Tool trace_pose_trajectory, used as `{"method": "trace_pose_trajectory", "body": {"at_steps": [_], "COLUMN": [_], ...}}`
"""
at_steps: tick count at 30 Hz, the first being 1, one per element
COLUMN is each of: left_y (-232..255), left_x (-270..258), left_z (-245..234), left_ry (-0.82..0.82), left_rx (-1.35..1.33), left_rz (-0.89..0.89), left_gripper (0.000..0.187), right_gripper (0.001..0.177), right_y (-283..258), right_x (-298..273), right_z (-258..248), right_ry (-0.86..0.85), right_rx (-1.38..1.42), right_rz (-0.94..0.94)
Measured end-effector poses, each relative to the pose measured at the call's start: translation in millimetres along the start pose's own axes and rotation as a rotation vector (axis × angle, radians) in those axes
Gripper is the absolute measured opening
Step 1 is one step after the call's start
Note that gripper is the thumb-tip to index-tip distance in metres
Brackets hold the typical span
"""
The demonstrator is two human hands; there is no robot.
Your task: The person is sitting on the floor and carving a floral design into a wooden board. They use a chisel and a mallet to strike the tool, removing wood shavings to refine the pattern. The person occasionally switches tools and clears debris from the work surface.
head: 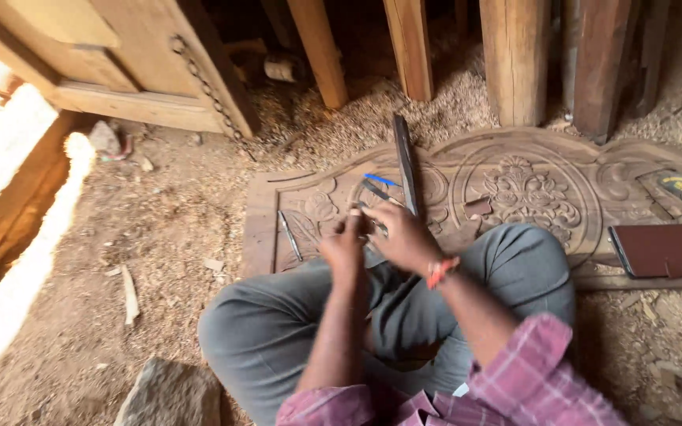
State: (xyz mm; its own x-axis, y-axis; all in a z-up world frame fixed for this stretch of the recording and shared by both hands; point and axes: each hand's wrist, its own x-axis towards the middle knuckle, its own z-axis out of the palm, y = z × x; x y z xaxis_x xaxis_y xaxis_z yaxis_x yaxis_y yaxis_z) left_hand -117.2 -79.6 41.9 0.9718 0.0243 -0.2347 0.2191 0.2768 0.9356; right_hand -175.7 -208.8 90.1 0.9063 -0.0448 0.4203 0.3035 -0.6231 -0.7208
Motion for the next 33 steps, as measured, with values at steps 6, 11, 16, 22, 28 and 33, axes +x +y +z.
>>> {"method": "trace_pose_trajectory", "body": {"at_steps": [6, 11, 16, 22, 28, 33], "left_y": [5, 3, -39, -77, -67, -57], "left_x": [-45, -66, -59, -2, 66, 79], "left_z": [39, 36, 5, -52, -118, -116], "left_ry": [0.010, -0.102, 0.049, 0.177, 0.560, 0.479], "left_rx": [0.220, 0.261, 0.297, 0.681, 1.307, 1.375], "left_rz": [0.107, 0.259, 0.124, 0.048, 0.545, 0.443], "left_gripper": [0.030, 0.033, 0.042, 0.044, 0.052, 0.059], "right_gripper": [0.037, 0.032, 0.034, 0.026, 0.021, 0.017], "right_y": [-1, 27, 49, 77, 64, 65], "right_x": [-31, -46, -53, -35, 31, 77], "right_z": [-11, -13, 20, 46, 84, 146], "right_ry": [0.121, 0.062, -0.159, -0.059, -0.215, -0.154], "right_rx": [0.044, 0.267, 0.807, 0.036, -0.196, -0.126], "right_rz": [0.045, 0.165, 0.594, 0.381, 0.200, 0.203]}}
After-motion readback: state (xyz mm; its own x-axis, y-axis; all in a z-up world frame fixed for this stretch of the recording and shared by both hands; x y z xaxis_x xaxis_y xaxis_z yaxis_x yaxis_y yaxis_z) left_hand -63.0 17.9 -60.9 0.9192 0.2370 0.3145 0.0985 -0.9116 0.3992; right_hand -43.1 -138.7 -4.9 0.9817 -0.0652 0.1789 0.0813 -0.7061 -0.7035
